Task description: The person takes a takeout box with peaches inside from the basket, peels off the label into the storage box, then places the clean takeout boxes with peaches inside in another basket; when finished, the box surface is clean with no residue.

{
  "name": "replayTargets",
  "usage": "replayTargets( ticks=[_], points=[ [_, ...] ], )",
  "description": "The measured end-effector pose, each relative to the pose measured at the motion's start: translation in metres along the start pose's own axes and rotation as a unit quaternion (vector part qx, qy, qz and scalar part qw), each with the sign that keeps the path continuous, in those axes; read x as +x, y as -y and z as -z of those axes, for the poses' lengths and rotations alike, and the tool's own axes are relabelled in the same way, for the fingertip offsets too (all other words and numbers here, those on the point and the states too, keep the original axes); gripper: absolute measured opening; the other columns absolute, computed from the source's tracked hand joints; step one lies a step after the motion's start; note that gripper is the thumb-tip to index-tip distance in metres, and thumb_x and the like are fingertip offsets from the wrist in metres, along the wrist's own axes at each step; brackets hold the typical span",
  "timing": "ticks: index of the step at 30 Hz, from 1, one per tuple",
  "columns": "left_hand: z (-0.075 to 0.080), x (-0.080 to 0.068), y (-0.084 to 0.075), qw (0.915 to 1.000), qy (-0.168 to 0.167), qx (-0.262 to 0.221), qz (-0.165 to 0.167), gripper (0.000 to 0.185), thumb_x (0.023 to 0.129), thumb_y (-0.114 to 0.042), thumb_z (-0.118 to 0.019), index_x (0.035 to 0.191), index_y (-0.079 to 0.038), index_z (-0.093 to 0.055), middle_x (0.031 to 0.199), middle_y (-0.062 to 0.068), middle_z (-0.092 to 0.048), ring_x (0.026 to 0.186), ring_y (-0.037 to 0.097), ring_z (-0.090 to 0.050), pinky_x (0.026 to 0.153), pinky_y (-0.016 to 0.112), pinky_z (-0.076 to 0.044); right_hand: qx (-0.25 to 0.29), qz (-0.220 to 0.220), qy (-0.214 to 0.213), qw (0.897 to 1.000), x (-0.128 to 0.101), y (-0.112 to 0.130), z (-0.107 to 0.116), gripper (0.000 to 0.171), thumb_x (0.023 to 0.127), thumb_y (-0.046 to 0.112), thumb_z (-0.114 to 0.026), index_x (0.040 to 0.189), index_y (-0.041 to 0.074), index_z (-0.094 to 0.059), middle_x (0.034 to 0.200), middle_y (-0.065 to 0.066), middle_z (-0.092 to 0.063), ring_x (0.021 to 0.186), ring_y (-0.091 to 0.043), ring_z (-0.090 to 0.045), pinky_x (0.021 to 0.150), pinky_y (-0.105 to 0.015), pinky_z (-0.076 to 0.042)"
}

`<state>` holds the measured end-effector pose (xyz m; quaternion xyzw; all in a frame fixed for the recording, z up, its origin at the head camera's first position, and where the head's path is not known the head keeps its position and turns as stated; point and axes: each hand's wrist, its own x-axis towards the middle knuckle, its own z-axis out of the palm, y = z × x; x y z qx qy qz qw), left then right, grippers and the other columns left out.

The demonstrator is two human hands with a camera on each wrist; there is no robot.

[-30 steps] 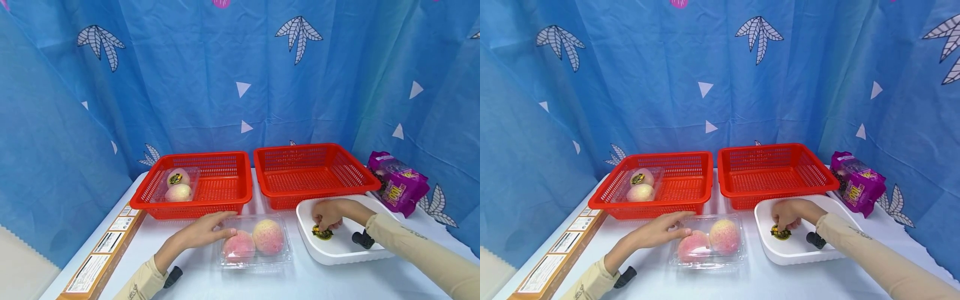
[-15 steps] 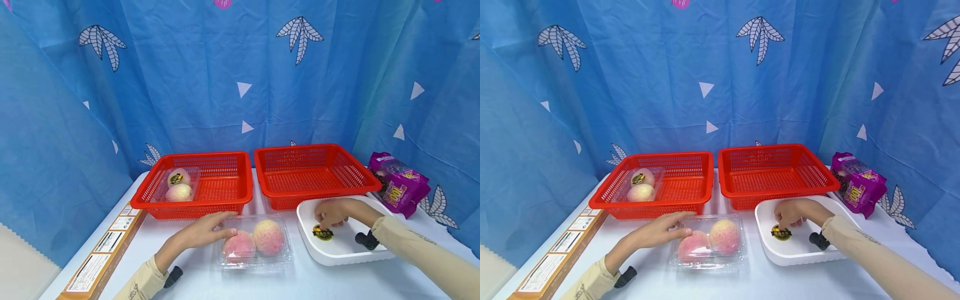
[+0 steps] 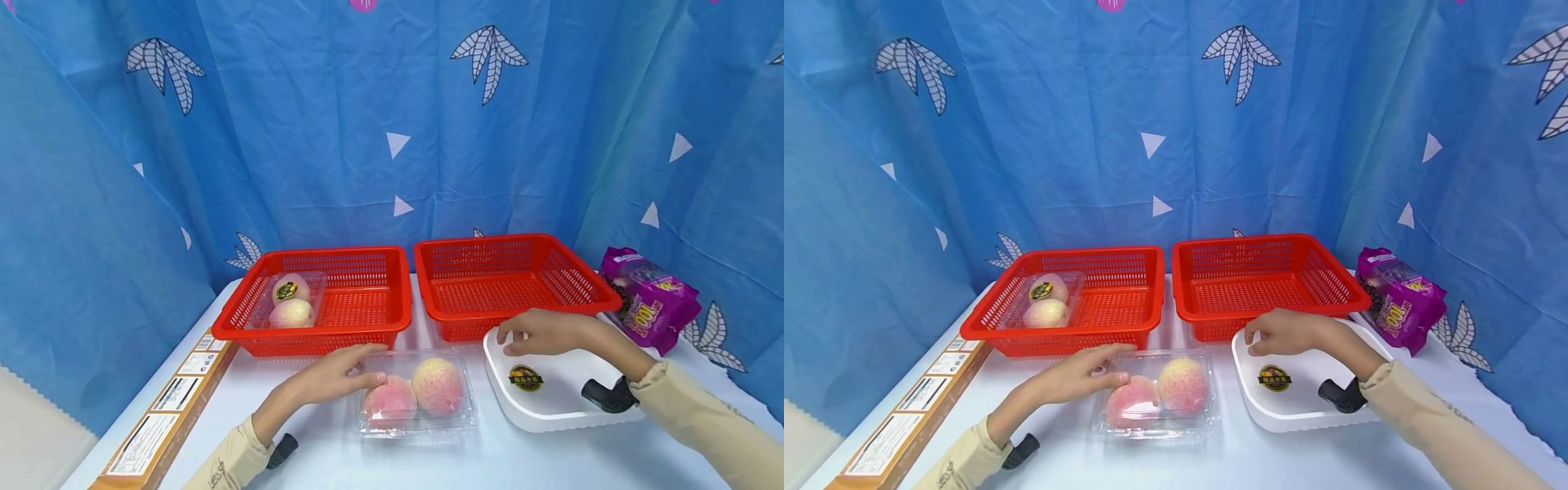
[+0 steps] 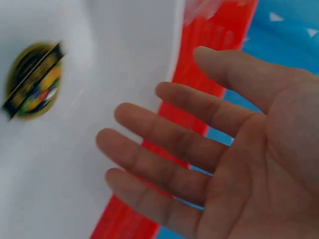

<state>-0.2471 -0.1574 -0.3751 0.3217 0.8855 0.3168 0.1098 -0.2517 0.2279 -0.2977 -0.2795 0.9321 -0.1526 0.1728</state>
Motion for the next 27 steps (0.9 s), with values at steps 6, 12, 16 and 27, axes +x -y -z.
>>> replayTargets(
  ticks=[6, 12, 16, 27],
  points=[
    [-0.001, 0.001, 0.0, 0.9999, -0.007, -0.003, -0.007, 0.064, 0.089, -0.055, -0.059, 0.141, -0.019, -0.047, 0.137, -0.003, -0.052, 0.118, 0.021, -0.053, 0.095, 0.045, -0.047, 0.018, 0.074, -0.03, 0.997, 0.013, 0.021, -0.003, 0.025, 0.091, 0.023, -0.064, 0.115, 0.018, -0.066, 0.102, 0.002, -0.067, 0.091, -0.014, -0.061, 0.073, -0.024, -0.053],
    [0.0, 0.0, -0.003, 0.9999, -0.009, -0.004, -0.013, 0.063, 0.087, -0.053, -0.062, 0.139, -0.02, -0.05, 0.134, -0.001, -0.055, 0.114, 0.02, -0.055, 0.09, 0.042, -0.05, 0.056, 0.125, -0.023, 0.99, 0.03, 0.039, -0.009, 0.034, 0.092, 0.018, -0.06, 0.126, 0.015, -0.06, 0.121, -0.001, -0.063, 0.109, -0.024, -0.06, 0.087, -0.032, -0.053],
    [0.001, -0.002, -0.005, 0.9998, -0.007, -0.004, -0.02, 0.061, 0.086, -0.052, -0.064, 0.137, -0.021, -0.051, 0.133, 0.0, -0.055, 0.113, 0.02, -0.055, 0.088, 0.041, -0.05, 0.083, 0.142, 0.002, 0.986, 0.042, 0.046, -0.012, 0.038, 0.094, 0.019, -0.057, 0.131, 0.012, -0.055, 0.127, -0.004, -0.059, 0.116, -0.029, -0.056, 0.093, -0.039, -0.051],
    [0.004, -0.006, -0.017, 0.9997, -0.012, 0.019, -0.004, 0.064, 0.081, -0.056, -0.067, 0.135, -0.026, -0.052, 0.121, -0.006, -0.055, 0.112, 0.015, -0.05, 0.089, 0.045, -0.048, 0.159, 0.113, 0.082, 0.977, 0.065, 0.046, -0.018, 0.048, 0.093, 0.029, -0.058, 0.137, 0.012, -0.048, 0.131, -0.008, -0.055, 0.122, -0.03, -0.05, 0.095, -0.041, -0.048]
  ],
)
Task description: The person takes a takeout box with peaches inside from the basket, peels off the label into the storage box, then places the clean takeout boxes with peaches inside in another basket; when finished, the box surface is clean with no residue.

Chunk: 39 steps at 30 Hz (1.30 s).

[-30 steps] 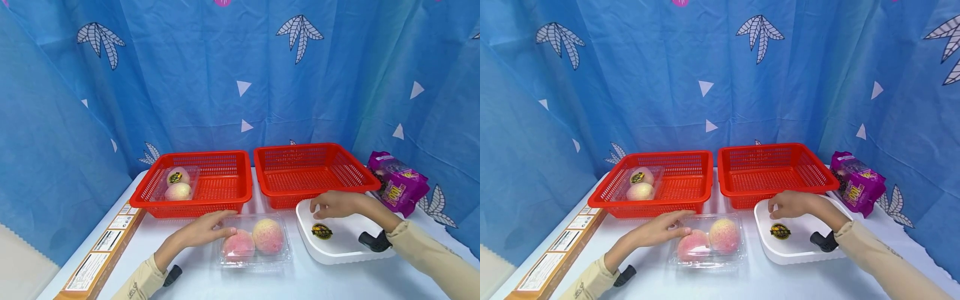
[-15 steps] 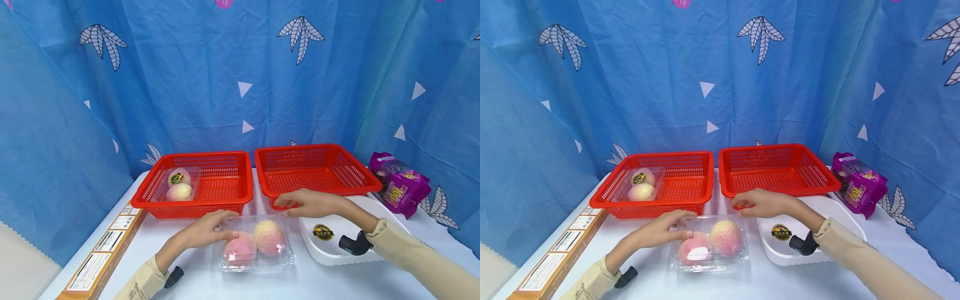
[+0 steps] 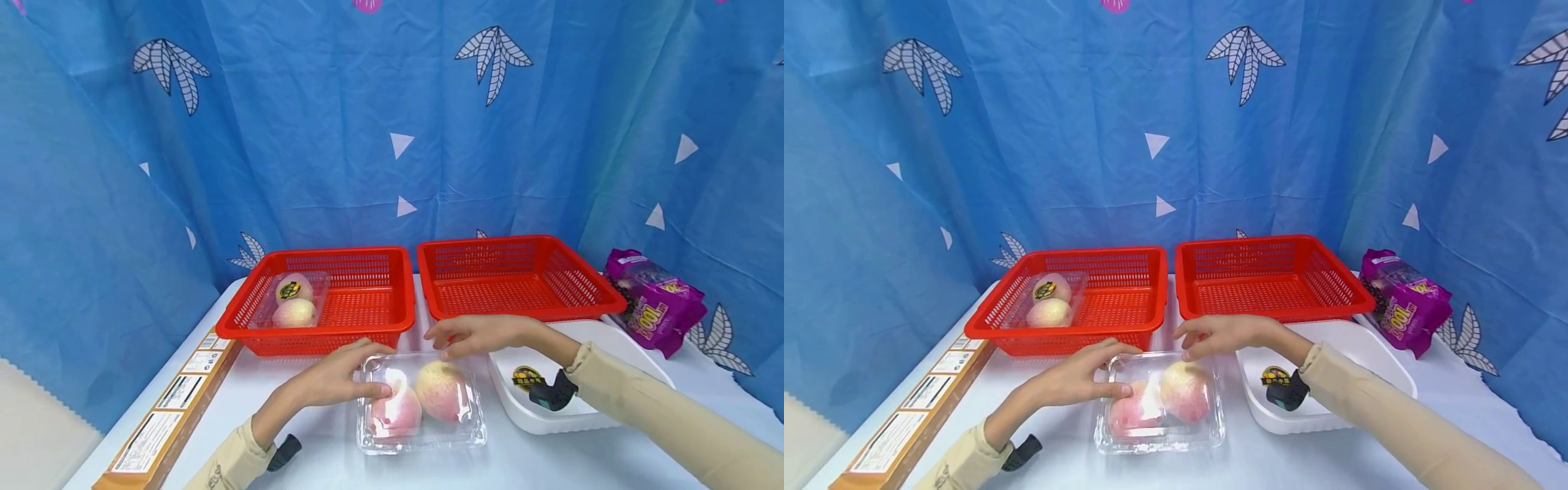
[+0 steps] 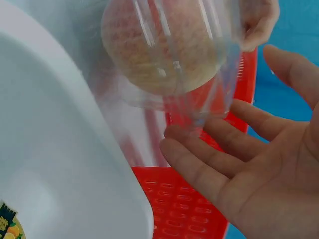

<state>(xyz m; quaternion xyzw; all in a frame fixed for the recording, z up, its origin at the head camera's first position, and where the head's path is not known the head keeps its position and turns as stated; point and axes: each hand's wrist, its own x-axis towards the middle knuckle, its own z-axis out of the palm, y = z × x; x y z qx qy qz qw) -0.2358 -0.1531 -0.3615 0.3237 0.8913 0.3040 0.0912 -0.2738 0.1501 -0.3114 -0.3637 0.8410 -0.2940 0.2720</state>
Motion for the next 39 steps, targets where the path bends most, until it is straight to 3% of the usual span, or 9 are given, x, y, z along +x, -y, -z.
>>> replayTargets(
  ticks=[4, 8, 17, 29, 34, 39],
  points=[
    [0.001, -0.001, -0.005, 0.9999, -0.005, 0.012, -0.001, 0.062, 0.08, -0.057, -0.068, 0.133, -0.029, -0.054, 0.116, -0.012, -0.054, 0.11, 0.013, -0.05, 0.089, 0.044, -0.048, 0.016, -0.022, 0.021, 0.999, 0.006, -0.006, 0.001, 0.054, 0.09, 0.033, -0.06, 0.139, 0.013, -0.047, 0.133, -0.007, -0.053, 0.121, -0.024, -0.048, 0.095, -0.041, -0.047],
    [0.002, -0.003, -0.008, 0.9998, -0.005, 0.021, -0.006, 0.063, 0.079, -0.058, -0.068, 0.134, -0.029, -0.054, 0.113, -0.013, -0.054, 0.107, 0.012, -0.051, 0.087, 0.042, -0.049, 0.027, -0.033, 0.038, 0.998, 0.011, -0.007, 0.0, 0.055, 0.088, 0.033, -0.063, 0.138, 0.011, -0.049, 0.125, 0.0, -0.056, 0.116, -0.021, -0.05, 0.09, -0.036, -0.049],
    [0.002, -0.005, -0.012, 0.9993, -0.012, 0.033, -0.015, 0.064, 0.079, -0.059, -0.068, 0.134, -0.03, -0.054, 0.111, -0.013, -0.053, 0.105, 0.012, -0.052, 0.085, 0.039, -0.049, 0.03, -0.013, 0.048, 0.998, 0.017, -0.003, 0.001, 0.03, 0.086, 0.023, -0.067, 0.115, 0.015, -0.065, 0.091, 0.002, -0.059, 0.086, -0.014, -0.052, 0.068, -0.027, -0.044],
    [0.003, -0.005, -0.016, 0.9992, -0.005, 0.03, -0.025, 0.065, 0.078, -0.06, -0.068, 0.135, -0.033, -0.053, 0.112, -0.013, -0.053, 0.103, 0.01, -0.051, 0.084, 0.037, -0.048, 0.054, -0.023, 0.057, 0.997, 0.017, 0.0, -0.002, 0.026, 0.085, 0.022, -0.07, 0.107, 0.012, -0.06, 0.086, 0.001, -0.052, 0.08, -0.015, -0.048, 0.064, -0.024, -0.04],
    [0.003, -0.006, -0.018, 0.9993, -0.001, 0.027, -0.027, 0.065, 0.078, -0.059, -0.069, 0.136, -0.034, -0.053, 0.111, -0.01, -0.054, 0.104, 0.01, -0.052, 0.085, 0.037, -0.048, 0.086, -0.015, 0.08, 0.993, 0.015, 0.0, -0.003, 0.03, 0.086, 0.019, -0.069, 0.108, 0.006, -0.053, 0.085, 0.0, -0.051, 0.073, -0.013, -0.047, 0.061, -0.022, -0.04],
    [0.004, -0.007, -0.021, 0.9992, -0.002, 0.027, -0.031, 0.064, 0.076, -0.06, -0.071, 0.133, -0.037, -0.053, 0.112, -0.013, -0.053, 0.103, 0.009, -0.05, 0.085, 0.038, -0.048, 0.109, -0.01, 0.107, 0.988, 0.014, -0.001, -0.004, 0.028, 0.086, 0.017, -0.069, 0.104, 0.007, -0.05, 0.084, 0.001, -0.05, 0.073, -0.012, -0.047, 0.061, -0.021, -0.041]
  ],
)
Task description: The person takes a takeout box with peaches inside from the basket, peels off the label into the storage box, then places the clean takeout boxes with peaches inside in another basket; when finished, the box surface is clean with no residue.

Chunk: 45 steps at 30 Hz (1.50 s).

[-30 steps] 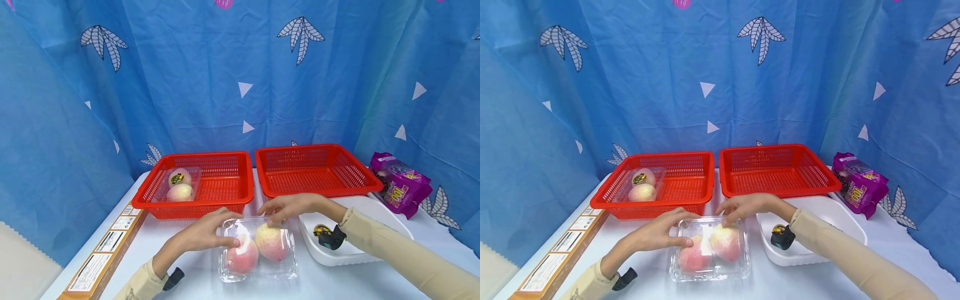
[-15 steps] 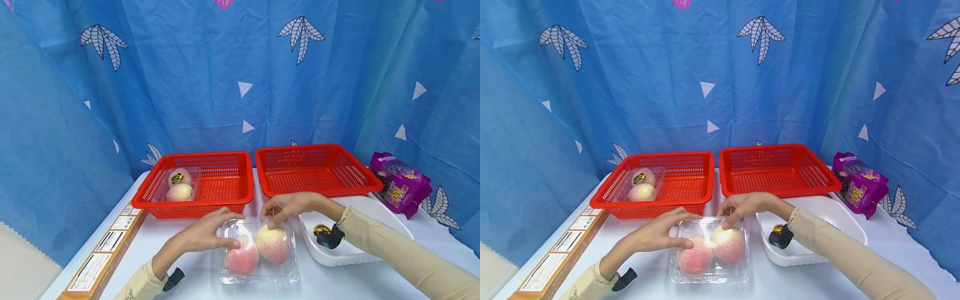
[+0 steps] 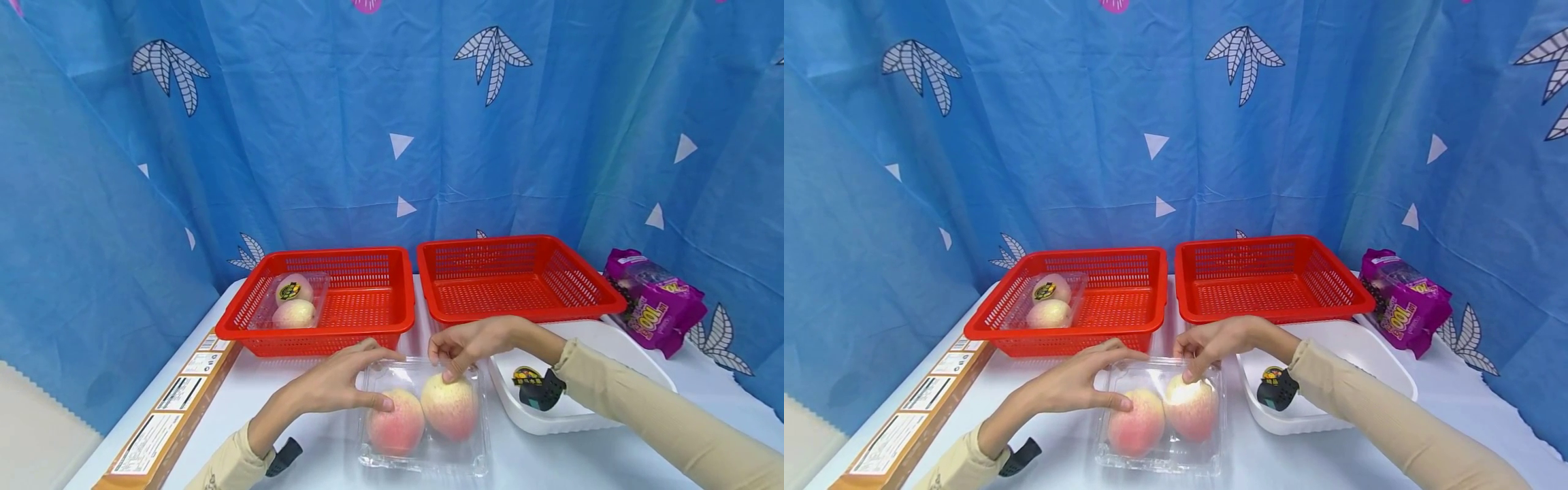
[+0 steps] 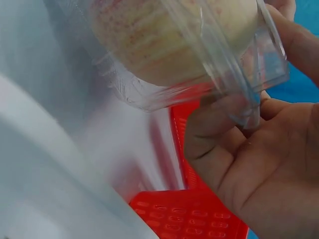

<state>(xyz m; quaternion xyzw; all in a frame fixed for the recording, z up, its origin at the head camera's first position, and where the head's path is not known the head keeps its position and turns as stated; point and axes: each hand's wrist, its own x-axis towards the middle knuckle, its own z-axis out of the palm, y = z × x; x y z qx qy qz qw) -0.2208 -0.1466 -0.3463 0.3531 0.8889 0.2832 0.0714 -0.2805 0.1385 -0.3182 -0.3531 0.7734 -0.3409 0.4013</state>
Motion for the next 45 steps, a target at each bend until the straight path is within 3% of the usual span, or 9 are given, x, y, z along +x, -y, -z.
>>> replayTargets(
  ticks=[7, 12, 24, 34, 39, 45],
  points=[
    [0.0, -0.001, -0.003, 0.9998, -0.002, -0.007, -0.02, 0.062, 0.076, -0.058, -0.072, 0.132, -0.038, -0.054, 0.114, -0.016, -0.054, 0.105, 0.006, -0.052, 0.089, 0.037, -0.048, 0.021, 0.005, 0.032, 0.999, -0.002, -0.001, -0.002, 0.029, 0.086, 0.022, -0.069, 0.099, 0.008, -0.046, 0.083, 0.002, -0.049, 0.079, -0.01, -0.047, 0.065, -0.02, -0.04],
    [0.0, -0.001, -0.004, 0.9994, 0.003, -0.016, -0.03, 0.06, 0.077, -0.055, -0.072, 0.132, -0.039, -0.053, 0.115, -0.016, -0.053, 0.106, 0.006, -0.052, 0.09, 0.038, -0.047, 0.029, 0.005, 0.043, 0.999, -0.005, -0.003, -0.006, 0.032, 0.085, 0.031, -0.069, 0.095, 0.013, -0.044, 0.081, 0.005, -0.048, 0.075, -0.009, -0.047, 0.06, -0.02, -0.039],
    [0.0, -0.003, -0.006, 0.9987, 0.021, -0.04, -0.024, 0.058, 0.079, -0.049, -0.071, 0.132, -0.043, -0.05, 0.127, -0.018, -0.049, 0.115, 0.008, -0.048, 0.092, 0.041, -0.046, 0.045, 0.017, 0.036, 0.998, -0.008, -0.005, -0.017, 0.027, 0.084, 0.029, -0.066, 0.093, 0.014, -0.047, 0.081, 0.005, -0.055, 0.071, -0.008, -0.048, 0.056, -0.02, -0.038],
    [0.002, -0.001, -0.006, 0.9986, 0.005, -0.035, -0.04, 0.055, 0.081, -0.047, -0.072, 0.132, -0.04, -0.052, 0.138, -0.014, -0.046, 0.127, 0.014, -0.043, 0.1, 0.051, -0.041, 0.059, 0.059, 0.012, 0.996, -0.018, -0.006, -0.032, 0.027, 0.085, 0.026, -0.064, 0.09, 0.008, -0.045, 0.082, 0.004, -0.055, 0.066, -0.008, -0.051, 0.049, -0.018, -0.041],
    [0.001, 0.001, -0.006, 0.9972, -0.036, -0.017, -0.063, 0.055, 0.082, -0.047, -0.072, 0.133, -0.039, -0.053, 0.141, -0.011, -0.046, 0.131, 0.014, -0.042, 0.102, 0.052, -0.041, 0.062, 0.071, -0.013, 0.995, -0.025, -0.007, -0.035, 0.028, 0.085, 0.027, -0.064, 0.093, 0.007, -0.046, 0.083, 0.003, -0.056, 0.072, -0.008, -0.054, 0.051, -0.019, -0.043],
    [-0.001, 0.005, -0.008, 0.9893, -0.107, -0.012, -0.099, 0.057, 0.083, -0.042, -0.072, 0.136, -0.033, -0.053, 0.142, -0.015, -0.046, 0.129, 0.01, -0.046, 0.098, 0.041, -0.047, 0.093, 0.07, -0.057, 0.992, -0.035, -0.008, -0.039, 0.032, 0.084, 0.025, -0.065, 0.096, 0.003, -0.045, 0.087, -0.002, -0.056, 0.079, -0.012, -0.053, 0.053, -0.019, -0.043]
  ],
)
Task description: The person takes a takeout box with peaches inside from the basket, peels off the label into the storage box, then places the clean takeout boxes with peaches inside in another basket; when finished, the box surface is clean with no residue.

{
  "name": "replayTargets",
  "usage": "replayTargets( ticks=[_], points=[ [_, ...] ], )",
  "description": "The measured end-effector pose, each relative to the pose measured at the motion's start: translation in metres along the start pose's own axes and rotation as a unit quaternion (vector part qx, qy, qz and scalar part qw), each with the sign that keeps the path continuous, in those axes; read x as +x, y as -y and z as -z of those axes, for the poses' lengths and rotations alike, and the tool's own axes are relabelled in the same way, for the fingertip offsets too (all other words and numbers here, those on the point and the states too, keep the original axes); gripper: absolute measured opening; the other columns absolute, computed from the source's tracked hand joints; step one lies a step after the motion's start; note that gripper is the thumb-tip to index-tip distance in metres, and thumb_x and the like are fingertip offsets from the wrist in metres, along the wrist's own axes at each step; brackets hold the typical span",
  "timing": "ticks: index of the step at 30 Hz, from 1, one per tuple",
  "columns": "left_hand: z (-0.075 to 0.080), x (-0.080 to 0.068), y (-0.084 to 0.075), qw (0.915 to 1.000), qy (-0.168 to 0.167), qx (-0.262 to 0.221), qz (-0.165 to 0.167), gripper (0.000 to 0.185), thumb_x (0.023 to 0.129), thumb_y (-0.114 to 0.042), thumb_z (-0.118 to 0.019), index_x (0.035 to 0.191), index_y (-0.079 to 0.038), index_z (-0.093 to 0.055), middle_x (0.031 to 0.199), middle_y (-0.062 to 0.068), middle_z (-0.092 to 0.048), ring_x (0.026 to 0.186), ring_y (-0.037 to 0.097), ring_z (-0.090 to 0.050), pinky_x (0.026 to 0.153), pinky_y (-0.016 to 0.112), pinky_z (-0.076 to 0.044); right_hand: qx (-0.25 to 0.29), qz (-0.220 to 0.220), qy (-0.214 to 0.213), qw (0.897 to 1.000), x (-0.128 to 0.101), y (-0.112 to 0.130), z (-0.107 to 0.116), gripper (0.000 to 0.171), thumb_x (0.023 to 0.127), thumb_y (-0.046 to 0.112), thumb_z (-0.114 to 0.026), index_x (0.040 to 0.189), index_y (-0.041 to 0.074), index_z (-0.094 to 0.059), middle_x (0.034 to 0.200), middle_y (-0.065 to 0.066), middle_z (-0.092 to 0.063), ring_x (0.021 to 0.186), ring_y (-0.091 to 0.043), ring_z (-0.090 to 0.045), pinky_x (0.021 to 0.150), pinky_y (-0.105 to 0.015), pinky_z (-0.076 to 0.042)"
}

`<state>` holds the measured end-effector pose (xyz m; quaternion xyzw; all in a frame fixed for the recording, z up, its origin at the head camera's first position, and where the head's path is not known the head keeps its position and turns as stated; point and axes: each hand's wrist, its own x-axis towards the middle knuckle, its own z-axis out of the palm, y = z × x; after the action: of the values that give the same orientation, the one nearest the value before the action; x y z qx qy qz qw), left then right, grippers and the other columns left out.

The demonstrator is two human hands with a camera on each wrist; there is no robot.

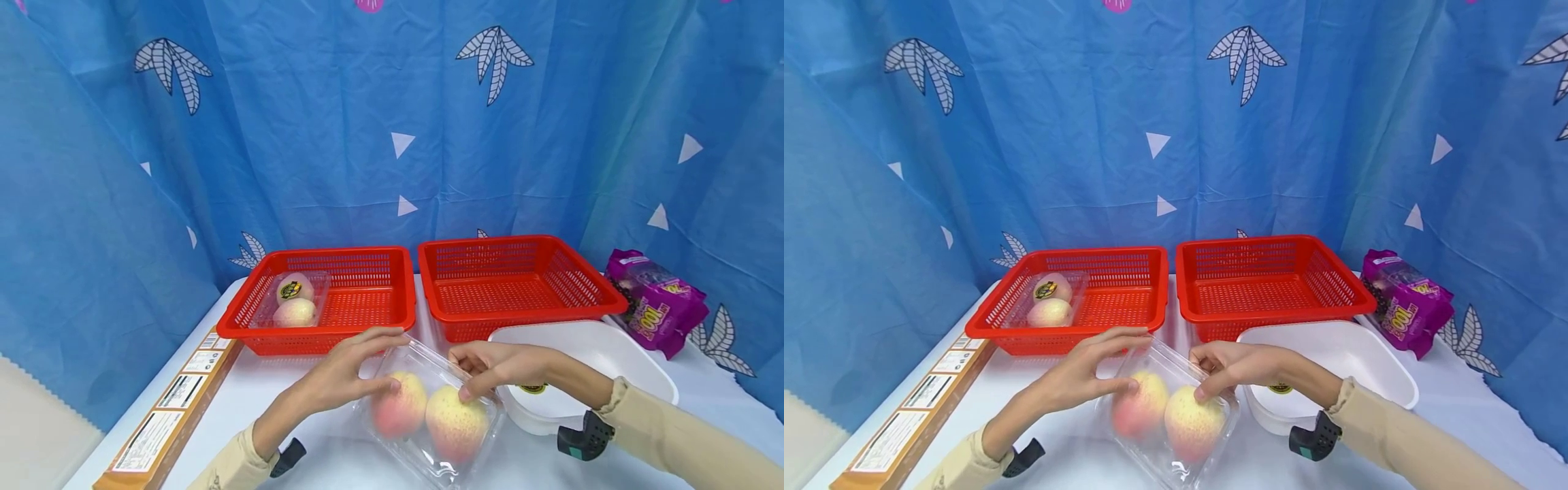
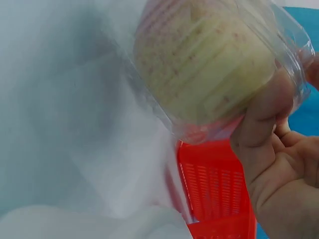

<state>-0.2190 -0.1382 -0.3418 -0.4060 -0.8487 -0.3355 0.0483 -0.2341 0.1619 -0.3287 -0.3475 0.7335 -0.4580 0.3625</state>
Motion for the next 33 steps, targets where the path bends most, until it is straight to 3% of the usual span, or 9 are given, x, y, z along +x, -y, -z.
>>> replayTargets(
  ticks=[7, 11, 14, 20, 25, 33],
  points=[
    [0.001, 0.003, -0.001, 0.995, -0.074, 0.032, -0.059, 0.054, 0.086, -0.033, -0.072, 0.136, -0.024, -0.054, 0.14, -0.008, -0.05, 0.126, 0.012, -0.05, 0.096, 0.038, -0.049, 0.036, 0.03, -0.038, 0.998, -0.008, 0.003, -0.005, 0.028, 0.086, 0.02, -0.064, 0.095, 0.003, -0.043, 0.088, -0.006, -0.057, 0.079, -0.013, -0.055, 0.055, -0.019, -0.044],
    [0.004, 0.005, -0.002, 0.992, -0.098, 0.04, -0.068, 0.046, 0.087, -0.029, -0.072, 0.13, -0.021, -0.06, 0.132, -0.01, -0.055, 0.12, 0.009, -0.054, 0.094, 0.034, -0.051, 0.046, 0.049, -0.056, 0.996, -0.014, 0.005, -0.004, 0.029, 0.087, 0.018, -0.062, 0.096, -0.002, -0.042, 0.088, -0.008, -0.057, 0.081, -0.014, -0.056, 0.06, -0.021, -0.046],
    [0.007, 0.006, -0.002, 0.9917, -0.105, 0.037, -0.064, 0.04, 0.087, -0.028, -0.071, 0.126, -0.021, -0.063, 0.127, -0.013, -0.057, 0.117, 0.007, -0.055, 0.094, 0.033, -0.051, 0.039, 0.054, -0.078, 0.995, -0.02, 0.007, 0.0, 0.032, 0.089, 0.018, -0.06, 0.097, -0.005, -0.039, 0.087, -0.01, -0.054, 0.081, -0.017, -0.055, 0.061, -0.025, -0.048],
    [0.01, 0.008, 0.004, 0.991, -0.12, 0.025, -0.054, 0.034, 0.09, -0.024, -0.069, 0.123, -0.02, -0.064, 0.121, -0.011, -0.062, 0.114, 0.007, -0.057, 0.094, 0.035, -0.051, 0.024, 0.055, -0.129, 0.99, -0.034, 0.007, 0.011, 0.029, 0.09, 0.019, -0.056, 0.104, -0.002, -0.042, 0.099, -0.018, -0.058, 0.092, -0.025, -0.059, 0.065, -0.034, -0.055],
    [0.011, 0.013, 0.008, 0.9904, -0.131, -0.009, -0.042, 0.033, 0.091, -0.021, -0.067, 0.124, -0.018, -0.063, 0.12, -0.009, -0.061, 0.112, 0.009, -0.058, 0.09, 0.039, -0.053, 0.04, 0.088, -0.133, 0.986, -0.042, 0.007, 0.02, 0.017, 0.091, 0.015, -0.054, 0.097, 0.005, -0.042, 0.092, -0.011, -0.058, 0.087, -0.02, -0.06, 0.062, -0.032, -0.054],
    [0.009, 0.027, 0.011, 0.9876, -0.153, -0.022, -0.029, 0.035, 0.096, -0.027, -0.058, 0.13, -0.018, -0.057, 0.124, -0.005, -0.059, 0.113, 0.019, -0.058, 0.09, 0.041, -0.052, 0.056, 0.114, -0.154, 0.98, -0.056, 0.012, 0.03, 0.012, 0.093, 0.01, -0.05, 0.105, 0.012, -0.046, 0.101, -0.006, -0.062, 0.095, -0.022, -0.062, 0.076, -0.04, -0.057]
  ],
)
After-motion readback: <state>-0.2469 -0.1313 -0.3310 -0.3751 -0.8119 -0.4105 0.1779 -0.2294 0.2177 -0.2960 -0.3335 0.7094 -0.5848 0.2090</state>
